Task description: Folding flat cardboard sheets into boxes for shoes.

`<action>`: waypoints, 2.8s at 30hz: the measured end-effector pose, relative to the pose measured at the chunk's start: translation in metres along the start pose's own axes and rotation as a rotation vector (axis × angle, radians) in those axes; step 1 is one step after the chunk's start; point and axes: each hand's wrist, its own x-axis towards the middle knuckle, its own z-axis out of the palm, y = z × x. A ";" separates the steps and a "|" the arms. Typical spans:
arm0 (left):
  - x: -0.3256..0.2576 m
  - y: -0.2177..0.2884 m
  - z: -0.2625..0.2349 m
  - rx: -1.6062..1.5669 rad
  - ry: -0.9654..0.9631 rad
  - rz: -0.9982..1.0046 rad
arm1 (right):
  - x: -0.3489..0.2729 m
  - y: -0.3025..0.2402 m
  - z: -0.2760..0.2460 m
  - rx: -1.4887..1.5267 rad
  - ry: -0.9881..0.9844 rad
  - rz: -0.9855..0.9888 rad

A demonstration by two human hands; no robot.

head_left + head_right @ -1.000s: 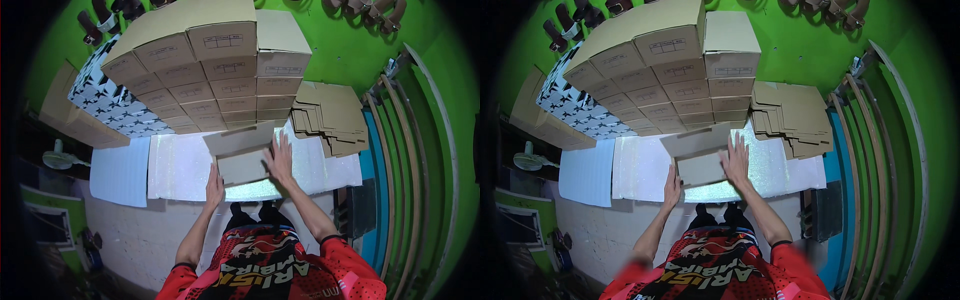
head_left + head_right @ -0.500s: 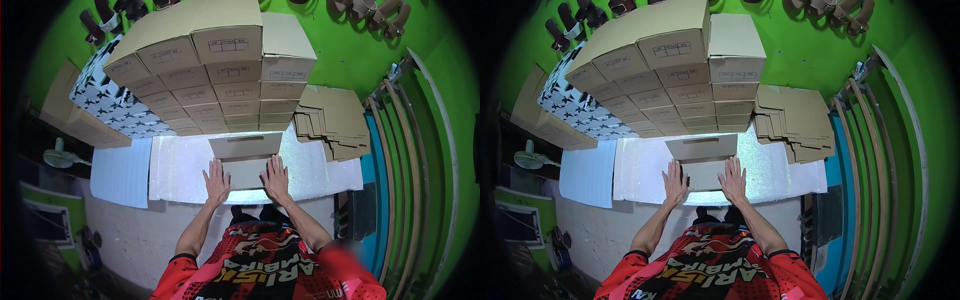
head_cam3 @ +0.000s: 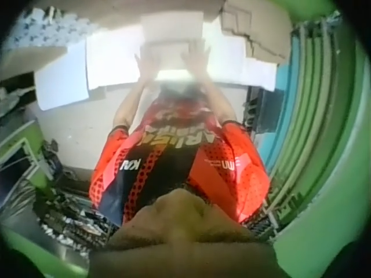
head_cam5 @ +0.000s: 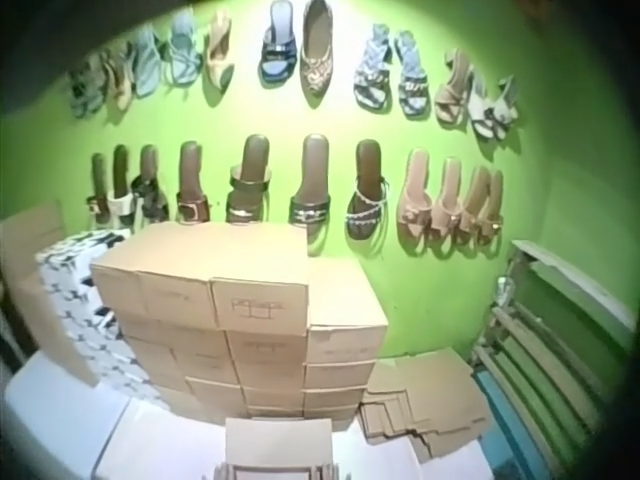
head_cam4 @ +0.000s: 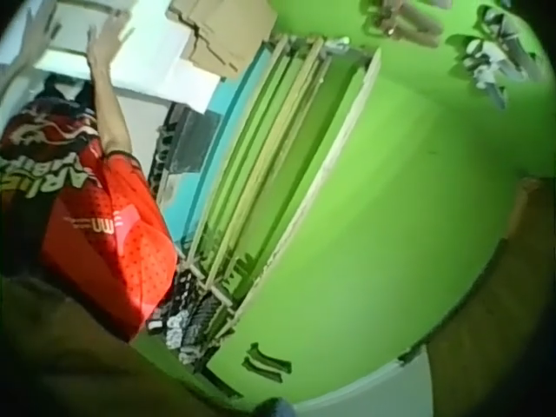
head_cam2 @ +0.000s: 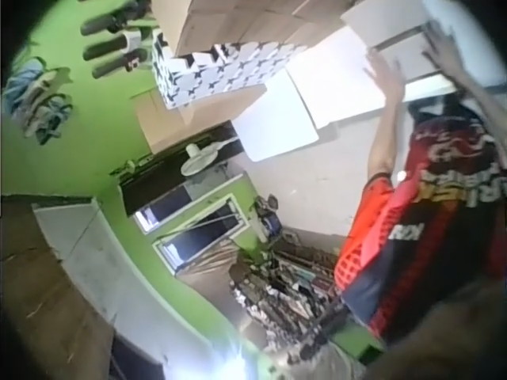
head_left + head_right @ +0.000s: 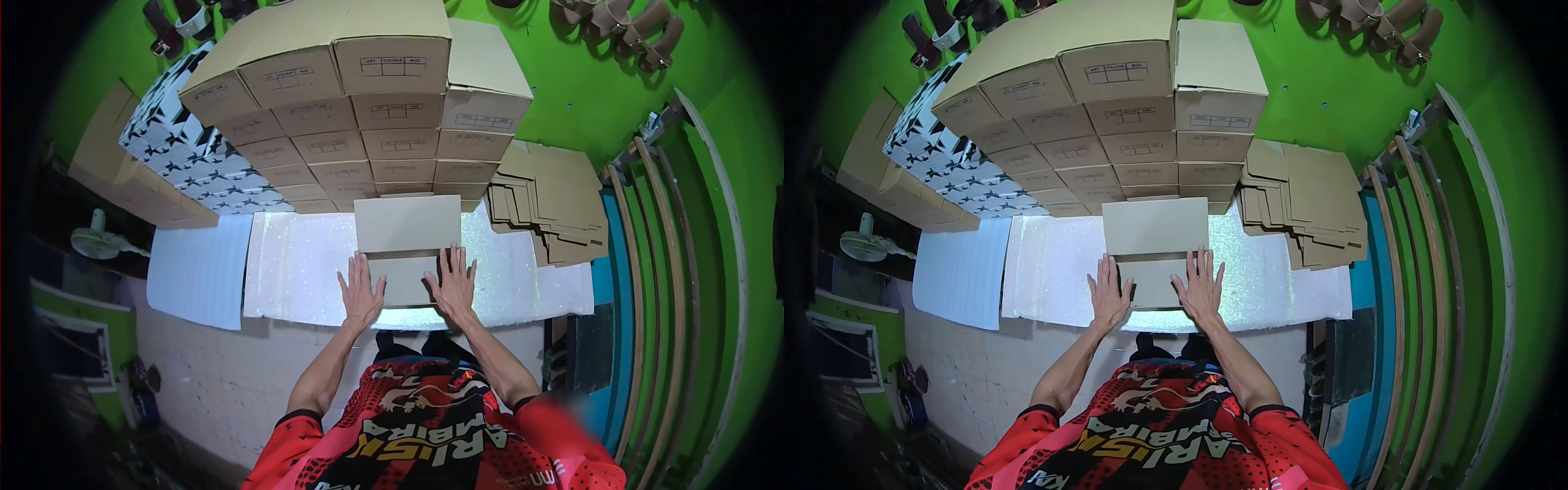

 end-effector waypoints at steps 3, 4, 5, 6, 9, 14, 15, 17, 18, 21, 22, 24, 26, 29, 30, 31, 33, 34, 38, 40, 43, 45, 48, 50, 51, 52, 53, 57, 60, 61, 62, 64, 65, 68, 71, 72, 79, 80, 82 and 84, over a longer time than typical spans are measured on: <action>0.003 -0.005 0.006 -0.035 0.024 0.027 | 0.000 0.004 0.008 -0.011 0.011 0.011; 0.003 -0.007 0.008 -0.037 0.030 0.028 | 0.002 0.003 0.008 -0.001 0.000 0.011; 0.002 -0.009 0.009 -0.051 0.036 0.032 | 0.003 0.002 0.009 0.009 -0.010 0.011; 0.002 -0.011 0.011 -0.066 0.044 0.036 | 0.004 0.003 0.008 0.046 -0.003 0.020; 0.001 -0.013 0.011 -0.089 0.055 0.052 | 0.023 0.002 -0.003 0.031 0.062 0.003; -0.012 -0.022 0.013 -0.077 0.069 0.097 | 0.082 -0.025 -0.030 -0.043 0.202 -0.264; -0.017 -0.023 0.014 -0.090 0.067 0.105 | 0.090 -0.029 -0.033 -0.041 0.185 -0.254; -0.031 -0.023 0.014 -0.094 0.063 0.109 | 0.101 -0.031 -0.031 -0.031 0.168 -0.241; -0.036 -0.023 0.013 -0.096 0.070 0.105 | 0.105 -0.029 -0.031 -0.036 0.132 -0.227; -0.049 -0.022 0.011 -0.129 0.081 0.124 | 0.112 -0.025 -0.026 -0.027 0.089 -0.217; -0.049 -0.022 0.011 -0.130 0.086 0.119 | 0.114 -0.025 -0.027 -0.024 0.052 -0.199; -0.048 -0.021 0.011 -0.134 0.092 0.103 | 0.120 -0.024 -0.031 -0.002 -0.004 -0.164; -0.044 -0.024 0.016 -0.119 0.094 0.082 | 0.119 -0.031 -0.037 -0.004 0.015 -0.162; -0.042 -0.026 0.023 -0.131 0.098 0.064 | 0.109 -0.038 -0.059 0.010 0.011 -0.143; -0.042 -0.028 0.024 -0.155 0.110 0.057 | 0.103 -0.044 -0.069 0.027 -0.012 -0.140; -0.043 -0.031 0.027 -0.244 0.162 0.035 | 0.093 -0.052 -0.080 0.046 0.052 -0.165; -0.042 -0.030 0.033 -0.392 0.249 -0.013 | 0.074 -0.052 -0.092 0.115 0.122 -0.225; -0.040 -0.031 0.035 -0.391 0.236 -0.011 | 0.065 -0.051 -0.092 0.114 0.184 -0.247; -0.033 -0.030 0.040 -0.584 0.210 -0.137 | 0.027 -0.042 -0.096 0.192 0.238 -0.312; -0.032 -0.030 0.041 -0.837 0.316 -0.338 | 0.009 -0.042 -0.099 0.217 0.217 -0.320; -0.034 -0.048 0.034 -0.951 0.420 -0.368 | -0.016 -0.046 -0.101 0.247 0.112 -0.308; -0.037 -0.053 0.018 -0.922 0.428 -0.375 | -0.031 -0.040 -0.096 0.254 0.034 -0.300; -0.040 -0.053 -0.011 -0.651 0.387 -0.099 | -0.048 -0.031 -0.087 0.255 -0.040 -0.270; -0.047 -0.052 -0.032 -0.387 0.283 0.168 | -0.053 -0.024 -0.074 0.172 0.018 -0.370; -0.047 -0.048 -0.039 -0.329 0.216 0.277 | -0.057 -0.019 -0.067 0.125 -0.065 -0.360; -0.049 -0.041 -0.048 -0.212 0.120 0.362 | -0.060 -0.017 -0.059 0.129 -0.065 -0.357; -0.050 -0.033 -0.053 -0.096 0.024 0.446 | -0.063 -0.014 -0.052 0.078 -0.042 -0.375; -0.051 -0.015 -0.043 -0.077 -0.102 0.490 | -0.071 -0.006 -0.032 0.004 -0.073 -0.365; -0.050 -0.020 -0.032 -0.019 -0.116 0.481 | -0.074 -0.004 -0.023 -0.037 -0.085 -0.352; -0.049 -0.021 -0.029 0.017 -0.126 0.473 | -0.075 -0.002 -0.020 -0.038 -0.082 -0.352; -0.048 -0.022 -0.026 0.017 -0.124 0.475 | -0.076 0.000 -0.016 -0.063 -0.072 -0.346; -0.048 -0.024 -0.020 -0.024 -0.195 0.439 | -0.076 0.003 -0.008 -0.089 -0.061 -0.342; -0.048 -0.025 -0.017 -0.024 -0.192 0.440 | -0.076 0.005 -0.005 -0.049 -0.071 -0.329; -0.050 -0.024 -0.013 0.025 -0.165 0.455 | -0.078 0.010 0.003 -0.038 -0.091 -0.313; -0.052 -0.022 -0.006 0.133 -0.168 0.450 | -0.084 0.012 0.008 -0.081 -0.124 -0.310; -0.052 -0.024 -0.006 0.134 -0.160 0.459 | -0.084 0.011 0.010 -0.075 -0.118 -0.320; -0.017 -0.045 -0.026 0.236 -0.209 0.598 | -0.075 -0.017 0.002 -0.112 -0.032 -0.365; -0.011 -0.045 -0.028 0.281 -0.185 0.578 | -0.061 -0.019 -0.004 -0.065 -0.141 -0.343; 0.002 -0.043 -0.031 0.315 -0.123 0.532 | -0.032 -0.015 -0.016 -0.006 -0.255 -0.324; 0.008 -0.043 -0.026 0.279 -0.079 0.451 | -0.009 -0.009 -0.016 -0.031 -0.002 -0.414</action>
